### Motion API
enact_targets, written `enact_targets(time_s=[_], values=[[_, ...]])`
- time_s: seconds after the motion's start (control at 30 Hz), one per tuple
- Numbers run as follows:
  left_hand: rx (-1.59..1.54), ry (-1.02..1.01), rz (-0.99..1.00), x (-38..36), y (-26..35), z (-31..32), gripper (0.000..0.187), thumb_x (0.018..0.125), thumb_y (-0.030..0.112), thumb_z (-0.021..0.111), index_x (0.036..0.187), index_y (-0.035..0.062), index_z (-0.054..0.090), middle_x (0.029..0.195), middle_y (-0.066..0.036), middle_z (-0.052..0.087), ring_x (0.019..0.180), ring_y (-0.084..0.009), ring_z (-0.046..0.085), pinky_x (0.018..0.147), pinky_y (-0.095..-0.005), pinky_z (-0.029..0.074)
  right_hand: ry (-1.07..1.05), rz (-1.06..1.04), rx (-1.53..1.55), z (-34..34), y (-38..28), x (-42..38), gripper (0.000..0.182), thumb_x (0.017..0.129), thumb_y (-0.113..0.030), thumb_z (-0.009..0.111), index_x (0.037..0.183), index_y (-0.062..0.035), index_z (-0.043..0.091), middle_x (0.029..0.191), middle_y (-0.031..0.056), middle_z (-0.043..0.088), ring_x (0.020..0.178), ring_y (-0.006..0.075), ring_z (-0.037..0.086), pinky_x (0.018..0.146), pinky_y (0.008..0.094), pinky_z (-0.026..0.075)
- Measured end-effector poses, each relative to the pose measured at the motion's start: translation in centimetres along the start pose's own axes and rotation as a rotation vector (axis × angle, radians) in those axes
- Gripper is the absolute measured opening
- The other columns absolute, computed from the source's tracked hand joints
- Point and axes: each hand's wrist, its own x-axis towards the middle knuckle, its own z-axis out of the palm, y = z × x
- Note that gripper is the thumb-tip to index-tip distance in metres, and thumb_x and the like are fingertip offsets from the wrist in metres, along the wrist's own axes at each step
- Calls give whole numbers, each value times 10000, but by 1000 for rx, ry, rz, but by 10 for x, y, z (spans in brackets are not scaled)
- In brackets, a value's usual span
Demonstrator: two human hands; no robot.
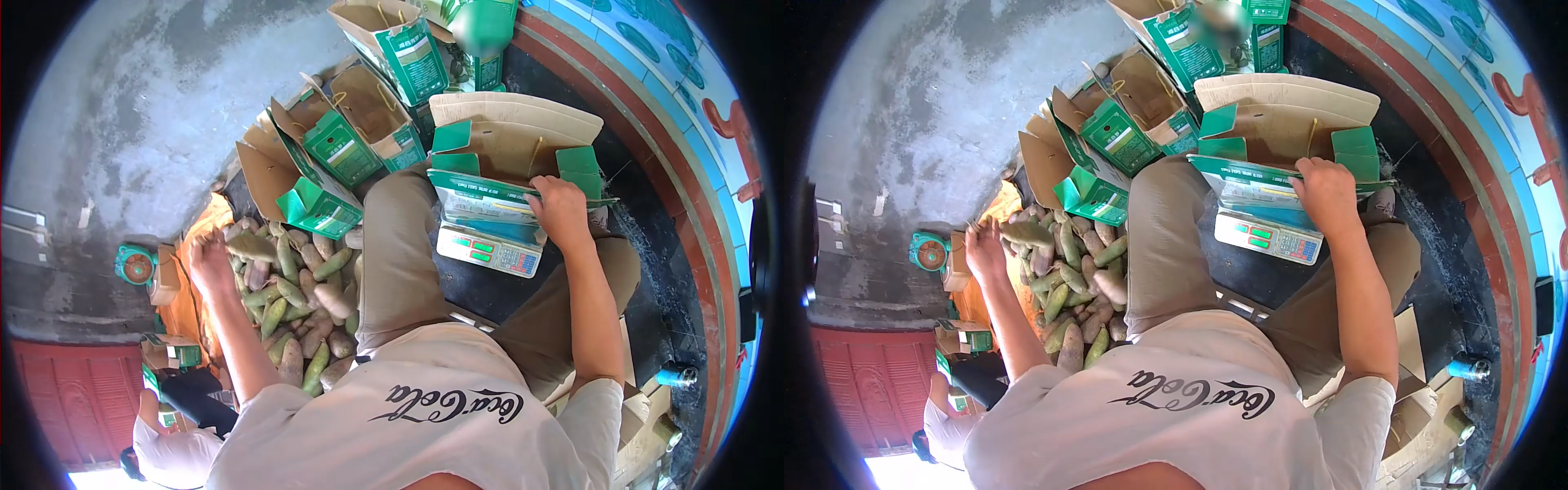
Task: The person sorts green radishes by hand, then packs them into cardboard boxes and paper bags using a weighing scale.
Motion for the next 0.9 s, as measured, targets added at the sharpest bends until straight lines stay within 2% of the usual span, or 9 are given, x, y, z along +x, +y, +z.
enact_targets(time_s=[0.03, 0.17, 0.23, 0.33, 0.5, 0.7, 0.77, 0.83, 0.9], values=[[37, -171, 56, 8, 7, 18, 124, 926, 107, 493, 831, 51, 548, 886, -72, 576, 932, -234, 537, 938, -429, 405, -3, -5, -3, 1, 0, -1, 178, 735, -189, 711, 818, -83, 595, 761, 84, 609, 755, 268, 617, 676, 384, 476], [-83, -425, 137, 31, 25, 100, 166, 931, 154, 512, 800, 53, 530, 801, -69, 520, 896, -252, 505, 984, -419, 356, -6, -6, -16, 2, 0, -4, 162, 727, -195, 714, 773, -87, 603, 750, 78, 617, 752, 255, 626, 668, 379, 481], [-173, -452, 124, 42, 29, 136, 164, 913, 119, 491, 778, 37, 533, 796, -79, 518, 888, -251, 500, 955, -427, 367, -1, -5, -16, 2, -1, -5, 158, 722, -199, 716, 752, -89, 606, 739, 74, 618, 745, 251, 628, 667, 377, 483], [-297, -467, 42, 46, 23, 192, 176, 893, 73, 446, 753, 22, 539, 799, -97, 532, 870, -256, 499, 929, -445, 374, 23, -5, -8, 3, 0, -7, 159, 715, -206, 718, 734, -92, 609, 719, 69, 615, 731, 249, 630, 668, 372, 486], [-527, -798, -245, 22, -15, 276, 179, 906, 99, 417, 817, -24, 512, 905, -162, 522, 923, -285, 463, 914, -442, 362, 33, 1, -1, 3, 0, -8, 168, 711, -221, 719, 733, -94, 613, 704, 63, 612, 721, 241, 632, 673, 363, 491], [-394, -923, -358, -52, -89, 365, 223, 947, 150, 469, 817, 6, 579, 884, -136, 598, 944, -282, 544, 926, -398, 395, 29, 2, -9, 5, 1, -8, 167, 713, -230, 720, 730, -100, 616, 708, 55, 617, 723, 227, 634, 677, 355, 493], [-254, -940, -346, -70, -122, 376, 181, 947, 148, 478, 869, 18, 577, 906, -128, 615, 989, -286, 553, 978, -443, 384, 25, 4, -11, 4, 1, -7, 167, 714, -229, 720, 730, -99, 616, 708, 53, 617, 725, 228, 634, 677, 355, 491], [-95, -1006, -417, -89, -140, 382, 172, 947, 135, 485, 863, 23, 585, 957, -129, 632, 1016, -264, 559, 1006, -437, 375, 29, 2, -2, 4, 2, -6, 167, 715, -229, 720, 731, -98, 616, 708, 53, 616, 727, 228, 633, 676, 355, 488], [123, -1064, -372, -102, -165, 381, 180, 948, 143, 487, 849, 30, 587, 998, -131, 642, 1016, -234, 568, 1004, -398, 374, 33, -3, 15, 5, 2, -6, 166, 716, -227, 718, 732, -97, 616, 707, 54, 615, 728, 229, 632, 676, 357, 485]])
